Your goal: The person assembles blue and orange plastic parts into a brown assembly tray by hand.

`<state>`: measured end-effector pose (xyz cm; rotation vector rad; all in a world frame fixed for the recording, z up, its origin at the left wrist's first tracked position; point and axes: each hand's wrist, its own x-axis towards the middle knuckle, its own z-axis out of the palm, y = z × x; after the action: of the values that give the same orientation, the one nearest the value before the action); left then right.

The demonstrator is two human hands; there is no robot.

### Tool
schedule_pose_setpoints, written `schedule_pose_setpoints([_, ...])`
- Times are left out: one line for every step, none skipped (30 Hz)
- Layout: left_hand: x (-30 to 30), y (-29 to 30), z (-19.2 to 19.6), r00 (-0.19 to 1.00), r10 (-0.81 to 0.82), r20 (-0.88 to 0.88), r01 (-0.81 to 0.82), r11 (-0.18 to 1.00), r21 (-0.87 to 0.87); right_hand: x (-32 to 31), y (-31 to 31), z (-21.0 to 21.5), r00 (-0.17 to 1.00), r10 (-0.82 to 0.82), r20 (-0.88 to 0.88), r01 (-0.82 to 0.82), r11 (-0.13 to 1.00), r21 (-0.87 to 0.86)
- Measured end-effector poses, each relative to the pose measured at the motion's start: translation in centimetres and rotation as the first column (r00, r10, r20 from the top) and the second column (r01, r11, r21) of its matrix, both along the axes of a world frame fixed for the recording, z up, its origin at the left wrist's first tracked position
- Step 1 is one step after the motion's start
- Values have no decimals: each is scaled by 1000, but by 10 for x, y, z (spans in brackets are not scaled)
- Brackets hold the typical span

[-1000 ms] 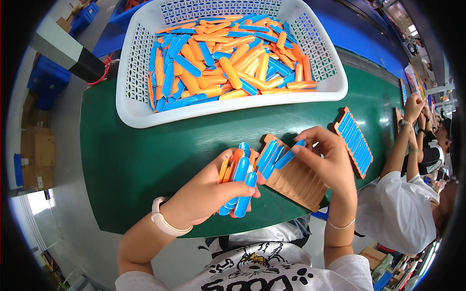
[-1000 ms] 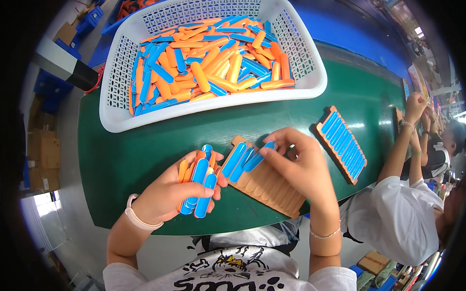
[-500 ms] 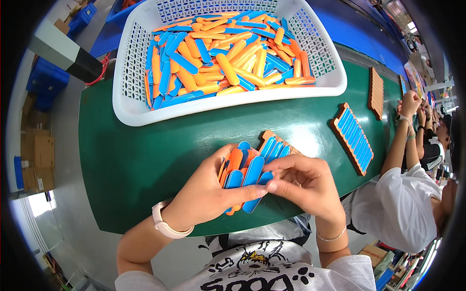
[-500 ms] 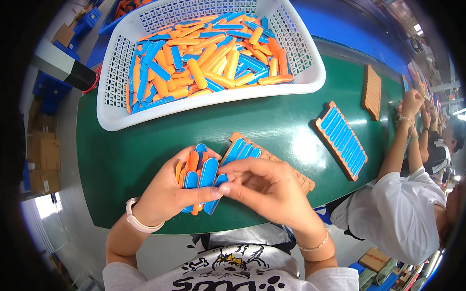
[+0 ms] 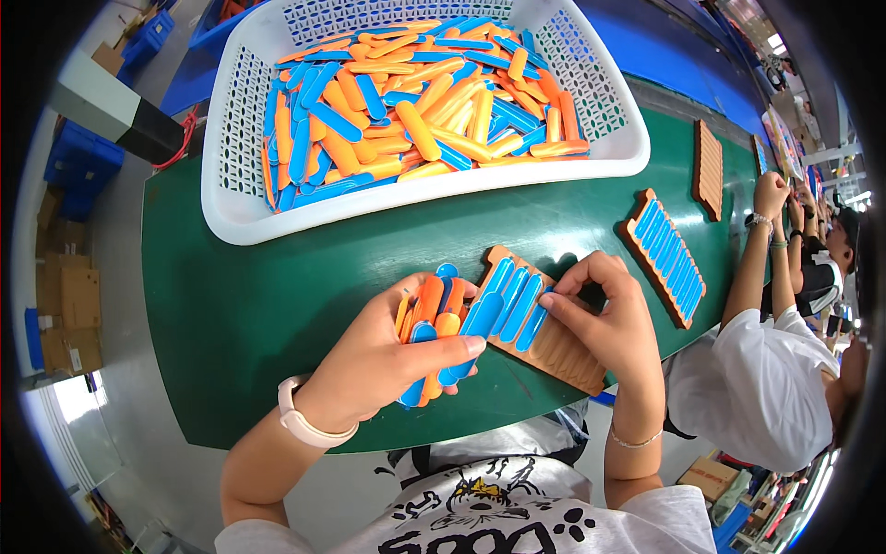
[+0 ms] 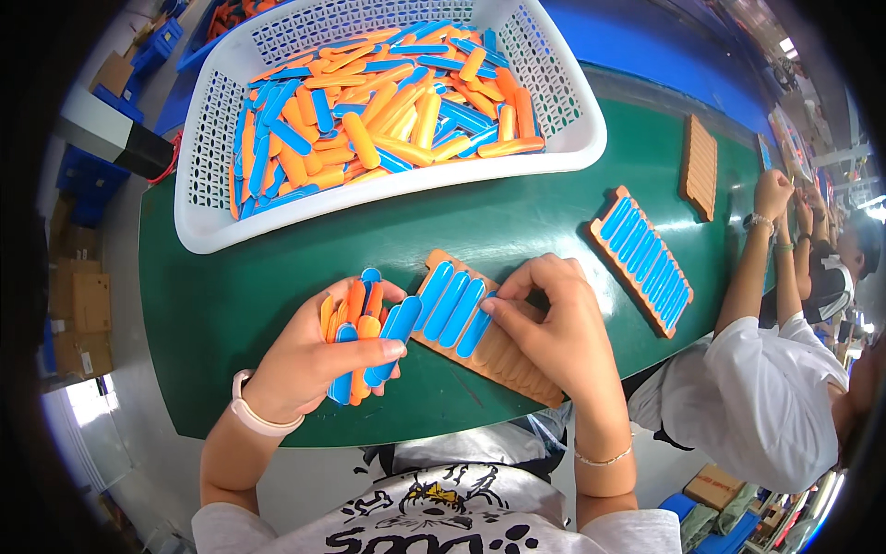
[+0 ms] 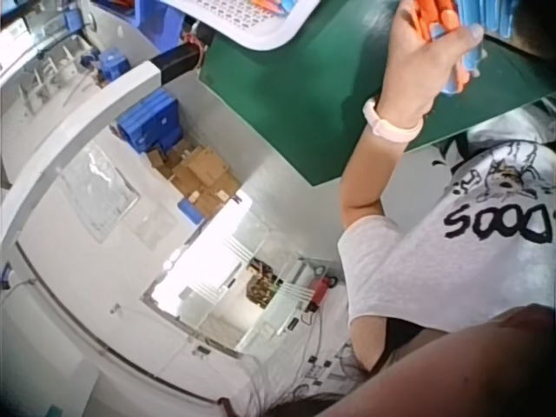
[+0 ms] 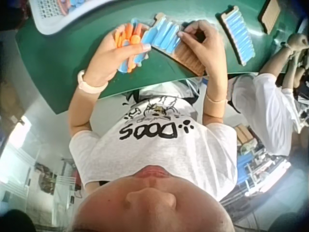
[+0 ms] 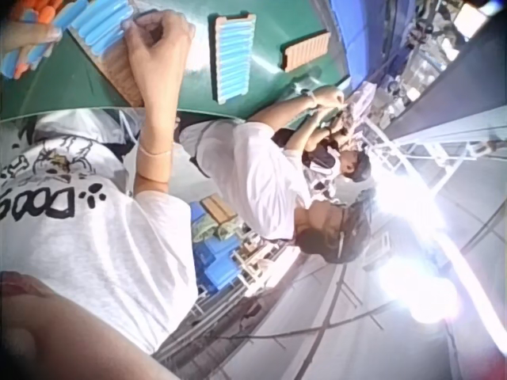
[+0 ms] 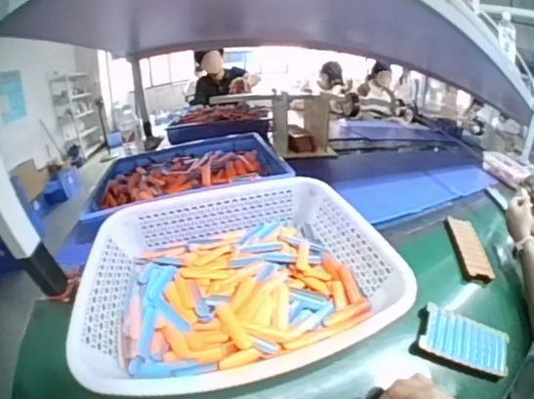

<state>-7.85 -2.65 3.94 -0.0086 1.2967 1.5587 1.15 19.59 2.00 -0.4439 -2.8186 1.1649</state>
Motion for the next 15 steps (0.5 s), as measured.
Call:
schedule_pose_setpoints([-1, 0, 1, 1000, 4, -13, -4, 1000, -13, -1, -2, 3, 999, -23, 46, 23, 1000, 8])
schedule_pose_setpoints([-1, 0, 0, 1000, 2, -13, -2, 1000, -13, -1, -7, 7, 999, -26, 46, 25, 1000, 8])
schedule_pose_setpoints([0, -1, -1, 1000, 10, -24, -11, 1000, -28, 0, -12, 11, 1000, -12, -8, 12, 992, 126])
schedule_pose_setpoints([0, -2, -2, 999, 19, -34, -20, 999, -43, 0, -16, 14, 998, 9, -59, 5, 970, 242])
schedule_pose_setpoints([-1, -2, -3, 999, 19, -32, -20, 999, -42, 1, -18, 16, 998, 30, -58, -16, 976, 216])
schedule_pose_setpoints([-1, -1, -1, 999, 18, -37, -19, 999, -48, 0, -19, 15, 998, 29, -58, -16, 977, 211])
schedule_pose_setpoints([0, 0, 0, 999, 17, -41, -19, 998, -54, -3, -19, 11, 995, 11, -98, 8, 982, 188])
schedule_pose_setpoints([2, 1, 2, 999, 17, -41, -19, 998, -59, -5, -18, 8, 990, -7, -138, 30, 986, 164])
schedule_pose_setpoints([1, 1, 3, 999, 16, -43, -18, 998, -53, -7, -18, 5, 995, -6, -101, 23, 984, 175])
schedule_pose_setpoints([1, 0, 4, 999, 15, -47, -18, 999, -47, -7, -18, 6, 995, -5, -101, 23, 984, 178])
schedule_pose_setpoints([1, 1, 3, 999, 16, -47, -18, 999, -45, -6, -17, 8, 999, 4, -39, 3, 982, 189])
schedule_pose_setpoints([1, 1, 2, 998, 39, -42, -41, 998, -49, -5, -16, 8, 1000, 20, 22, -24, 981, 194])
schedule_pose_setpoints([1, 1, 1, 997, 62, -38, -64, 997, -53, -4, -16, 9, 1000, 16, 24, -20, 977, 212])
schedule_pose_setpoints([1, 0, 2, 997, 68, -41, -71, 996, -55, -6, -18, 10, 1000, 22, 21, -26, 977, 210])
schedule_pose_setpoints([1, 0, 4, 998, 55, -42, -57, 997, -54, -7, -19, 10, 1000, 10, 23, -14, 981, 192])
